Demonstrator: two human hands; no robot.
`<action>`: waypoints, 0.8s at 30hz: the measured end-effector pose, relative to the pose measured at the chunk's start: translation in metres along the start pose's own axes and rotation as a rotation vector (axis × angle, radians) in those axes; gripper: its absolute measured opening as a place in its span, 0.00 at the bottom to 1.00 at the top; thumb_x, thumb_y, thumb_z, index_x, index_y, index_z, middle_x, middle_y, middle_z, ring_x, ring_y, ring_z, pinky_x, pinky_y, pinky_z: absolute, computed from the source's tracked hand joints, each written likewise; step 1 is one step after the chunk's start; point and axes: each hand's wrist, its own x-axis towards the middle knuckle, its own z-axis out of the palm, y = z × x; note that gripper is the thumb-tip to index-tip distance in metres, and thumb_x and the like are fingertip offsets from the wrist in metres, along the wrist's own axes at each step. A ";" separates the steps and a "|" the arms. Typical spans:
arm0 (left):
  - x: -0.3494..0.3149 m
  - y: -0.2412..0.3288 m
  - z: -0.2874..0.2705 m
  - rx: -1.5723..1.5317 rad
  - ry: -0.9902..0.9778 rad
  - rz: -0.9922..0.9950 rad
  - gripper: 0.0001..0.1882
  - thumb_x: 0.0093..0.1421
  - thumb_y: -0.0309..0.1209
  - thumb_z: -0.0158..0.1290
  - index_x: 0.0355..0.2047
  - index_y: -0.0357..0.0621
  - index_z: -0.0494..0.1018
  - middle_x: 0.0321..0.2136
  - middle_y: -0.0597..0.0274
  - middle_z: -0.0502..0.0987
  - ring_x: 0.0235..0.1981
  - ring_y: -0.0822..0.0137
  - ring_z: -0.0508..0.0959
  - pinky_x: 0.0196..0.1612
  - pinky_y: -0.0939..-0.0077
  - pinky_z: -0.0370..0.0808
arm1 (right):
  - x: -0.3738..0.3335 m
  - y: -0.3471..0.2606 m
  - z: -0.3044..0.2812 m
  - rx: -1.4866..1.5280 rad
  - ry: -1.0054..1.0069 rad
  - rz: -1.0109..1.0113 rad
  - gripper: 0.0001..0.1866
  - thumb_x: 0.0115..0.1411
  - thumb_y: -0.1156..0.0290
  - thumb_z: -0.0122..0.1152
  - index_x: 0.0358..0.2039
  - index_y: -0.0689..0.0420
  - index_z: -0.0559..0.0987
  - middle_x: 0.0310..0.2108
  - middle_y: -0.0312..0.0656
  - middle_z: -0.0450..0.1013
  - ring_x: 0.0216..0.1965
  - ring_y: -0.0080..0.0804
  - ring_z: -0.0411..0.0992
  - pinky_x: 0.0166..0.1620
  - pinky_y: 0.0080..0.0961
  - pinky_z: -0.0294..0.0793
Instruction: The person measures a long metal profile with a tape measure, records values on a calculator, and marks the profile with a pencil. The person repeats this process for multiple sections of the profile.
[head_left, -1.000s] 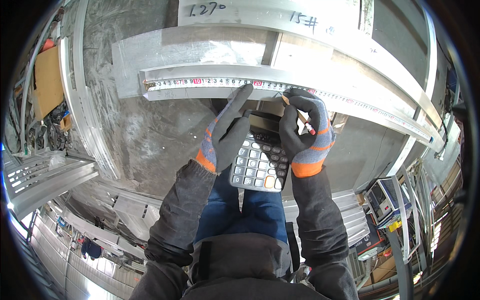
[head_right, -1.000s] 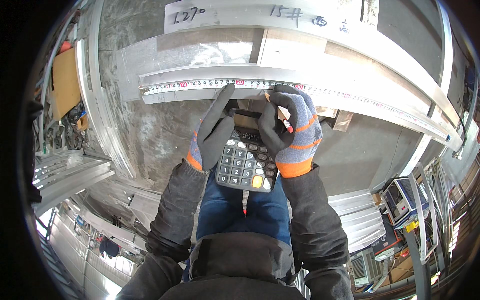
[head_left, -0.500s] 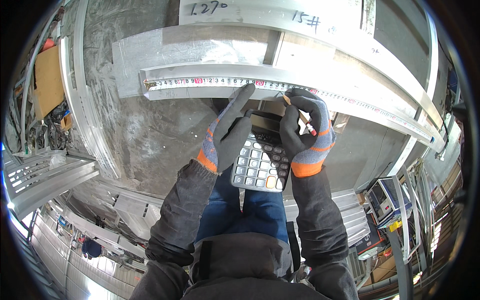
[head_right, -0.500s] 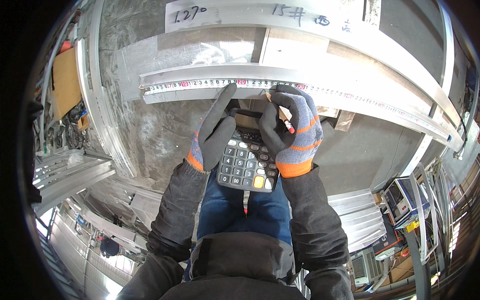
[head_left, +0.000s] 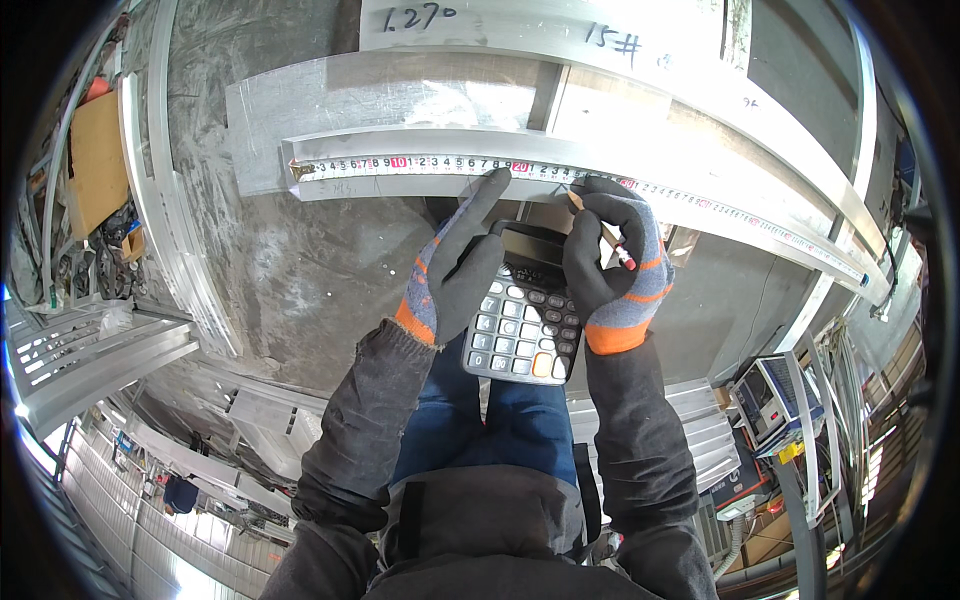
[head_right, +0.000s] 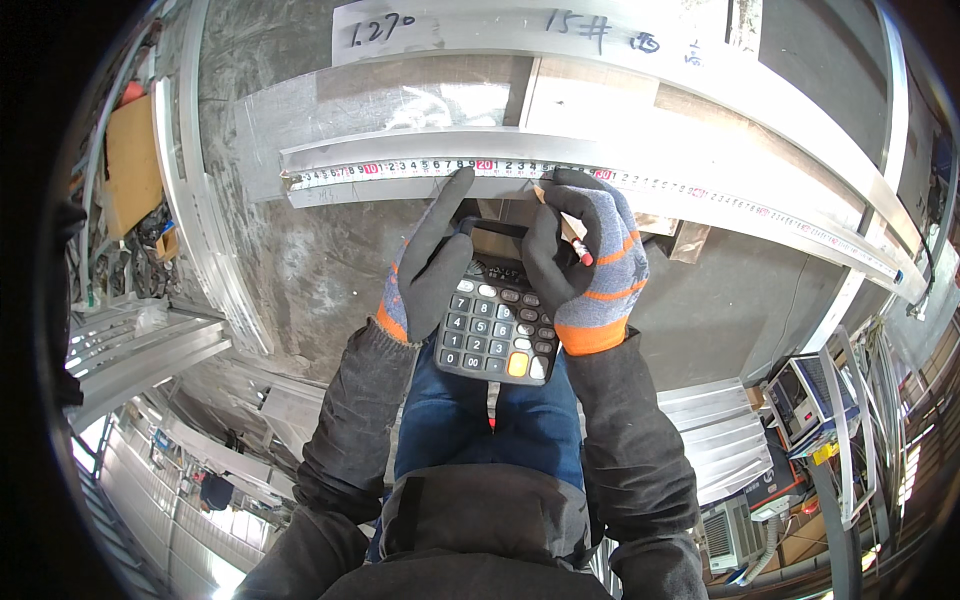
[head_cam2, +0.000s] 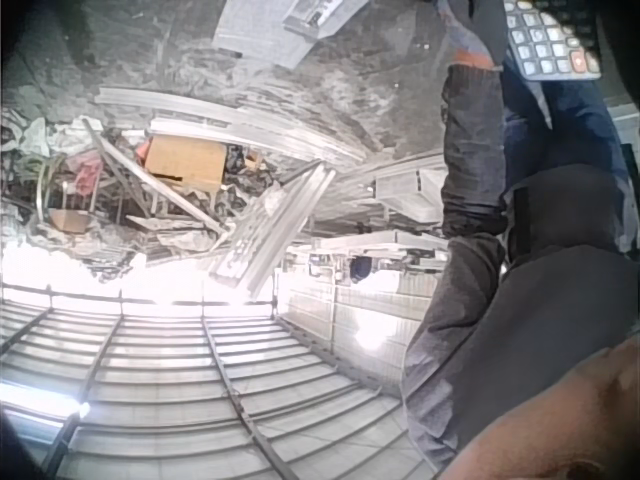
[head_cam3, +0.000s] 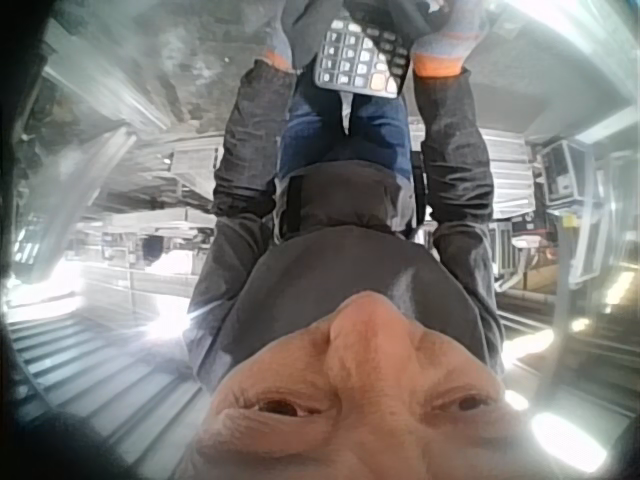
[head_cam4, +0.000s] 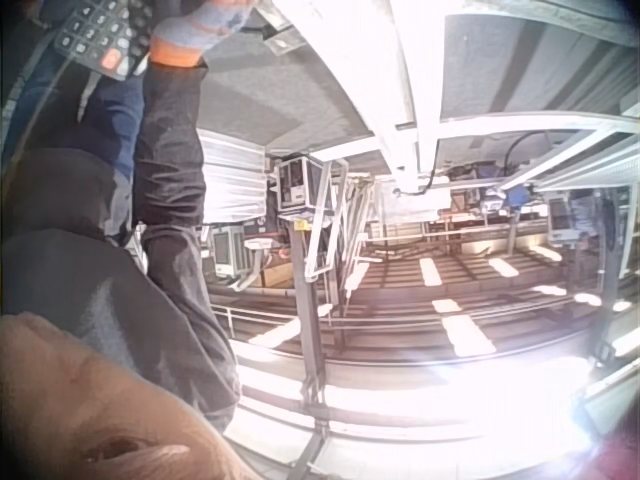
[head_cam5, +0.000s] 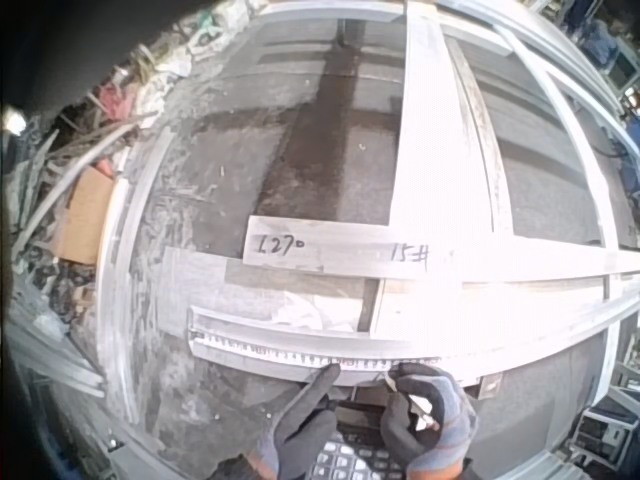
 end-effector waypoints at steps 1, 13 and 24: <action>0.000 -0.001 0.000 -0.002 0.002 -0.001 0.36 0.68 0.18 0.47 0.77 0.49 0.61 0.70 0.46 0.69 0.37 0.77 0.76 0.45 0.77 0.79 | 0.000 0.000 0.001 -0.004 -0.003 0.000 0.13 0.56 0.80 0.68 0.43 0.60 0.86 0.42 0.48 0.82 0.44 0.43 0.82 0.49 0.35 0.81; 0.000 -0.002 -0.001 0.020 -0.005 -0.060 0.36 0.68 0.19 0.48 0.77 0.48 0.61 0.72 0.43 0.67 0.47 0.69 0.78 0.55 0.75 0.76 | -0.012 -0.016 -0.027 -0.036 -0.078 0.054 0.10 0.62 0.86 0.53 0.41 0.65 0.81 0.43 0.47 0.81 0.37 0.32 0.80 0.43 0.27 0.79; 0.002 -0.011 0.008 0.011 0.068 0.054 0.35 0.70 0.23 0.46 0.77 0.41 0.58 0.71 0.46 0.68 0.57 0.67 0.72 0.64 0.71 0.68 | -0.115 -0.015 -0.061 0.423 -0.057 0.896 0.18 0.78 0.70 0.45 0.59 0.66 0.75 0.41 0.47 0.81 0.44 0.29 0.80 0.50 0.28 0.79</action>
